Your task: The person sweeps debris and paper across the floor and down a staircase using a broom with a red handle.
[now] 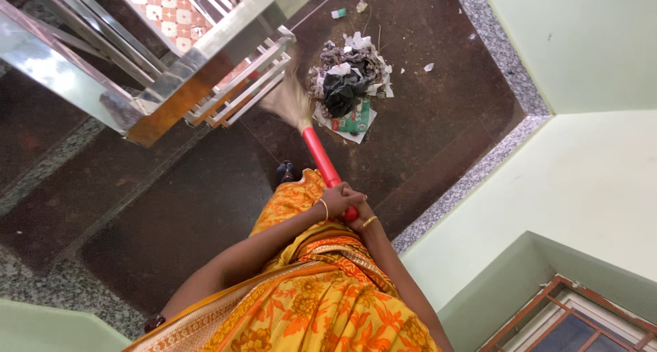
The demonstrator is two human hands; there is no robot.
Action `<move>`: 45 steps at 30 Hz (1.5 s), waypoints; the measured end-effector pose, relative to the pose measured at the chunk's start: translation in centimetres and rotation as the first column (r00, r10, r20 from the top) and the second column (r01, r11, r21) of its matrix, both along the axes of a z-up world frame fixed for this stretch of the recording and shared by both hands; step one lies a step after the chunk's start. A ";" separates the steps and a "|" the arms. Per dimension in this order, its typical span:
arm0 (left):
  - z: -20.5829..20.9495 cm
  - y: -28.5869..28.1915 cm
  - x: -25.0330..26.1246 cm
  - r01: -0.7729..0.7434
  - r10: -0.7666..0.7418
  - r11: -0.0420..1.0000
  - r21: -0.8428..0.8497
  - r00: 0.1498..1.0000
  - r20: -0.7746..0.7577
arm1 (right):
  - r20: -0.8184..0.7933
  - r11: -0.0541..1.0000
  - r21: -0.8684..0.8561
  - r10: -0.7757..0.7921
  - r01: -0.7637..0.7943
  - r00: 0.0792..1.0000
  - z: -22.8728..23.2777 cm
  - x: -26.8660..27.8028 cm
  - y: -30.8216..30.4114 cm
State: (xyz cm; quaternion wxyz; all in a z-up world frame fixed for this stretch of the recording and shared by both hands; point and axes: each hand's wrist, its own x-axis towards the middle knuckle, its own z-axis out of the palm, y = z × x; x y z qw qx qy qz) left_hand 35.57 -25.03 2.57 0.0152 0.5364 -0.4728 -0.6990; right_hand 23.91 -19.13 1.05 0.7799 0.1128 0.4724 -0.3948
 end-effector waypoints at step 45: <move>-3.4 10.1 -19.2 -0.216 0.169 0.976 -0.021 0.820 -0.547 | -0.325 0.948 -0.216 0.158 -0.236 0.932 -1.4 -20.4 8.2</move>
